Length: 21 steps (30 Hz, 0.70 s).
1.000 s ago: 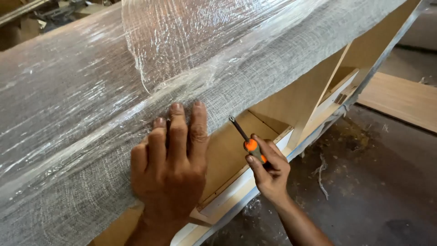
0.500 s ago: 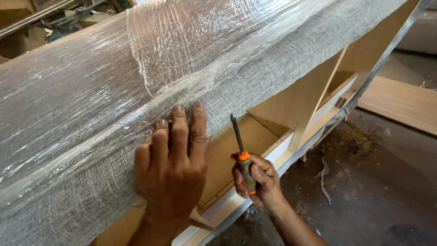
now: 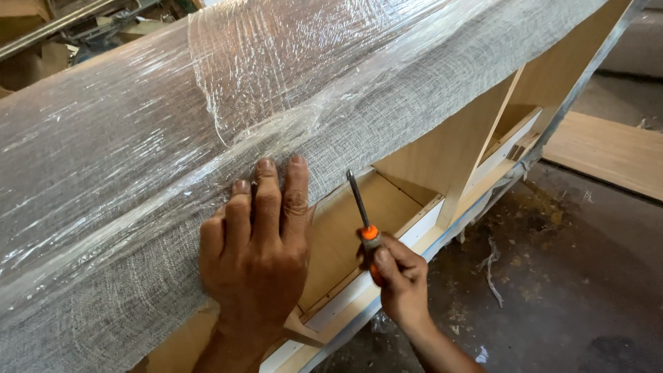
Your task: Removing staples from a wooden furniture frame using a screwdriver as a prying tool
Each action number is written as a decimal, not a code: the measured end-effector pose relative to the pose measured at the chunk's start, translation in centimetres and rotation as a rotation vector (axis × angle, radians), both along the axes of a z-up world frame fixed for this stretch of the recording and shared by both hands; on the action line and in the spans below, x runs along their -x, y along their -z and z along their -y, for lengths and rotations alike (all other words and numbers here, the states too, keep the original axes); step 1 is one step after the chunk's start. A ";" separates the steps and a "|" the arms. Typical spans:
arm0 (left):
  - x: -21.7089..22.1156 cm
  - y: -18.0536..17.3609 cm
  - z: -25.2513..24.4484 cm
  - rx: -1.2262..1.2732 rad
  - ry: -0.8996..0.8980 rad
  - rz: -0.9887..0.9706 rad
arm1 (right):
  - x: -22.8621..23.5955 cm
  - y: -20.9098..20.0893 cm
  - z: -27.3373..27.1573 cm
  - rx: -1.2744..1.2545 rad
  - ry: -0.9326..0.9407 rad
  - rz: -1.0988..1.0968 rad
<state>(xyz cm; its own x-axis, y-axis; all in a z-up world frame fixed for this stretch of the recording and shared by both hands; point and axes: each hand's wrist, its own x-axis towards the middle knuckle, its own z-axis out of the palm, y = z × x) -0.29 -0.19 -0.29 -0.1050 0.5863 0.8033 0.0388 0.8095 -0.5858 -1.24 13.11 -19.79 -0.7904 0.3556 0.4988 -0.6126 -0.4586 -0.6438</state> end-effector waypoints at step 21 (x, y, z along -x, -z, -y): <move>0.3 0.0 0.1 0.024 0.004 -0.009 | -4.6 -1.7 -5.2 -0.480 0.312 -0.045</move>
<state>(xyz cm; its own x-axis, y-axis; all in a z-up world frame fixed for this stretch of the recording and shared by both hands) -0.59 -0.29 -0.33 -0.0952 0.6060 0.7898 0.0367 0.7950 -0.6056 3.33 18.32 -18.07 -0.6584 0.2940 0.6929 -0.7039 0.0854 -0.7051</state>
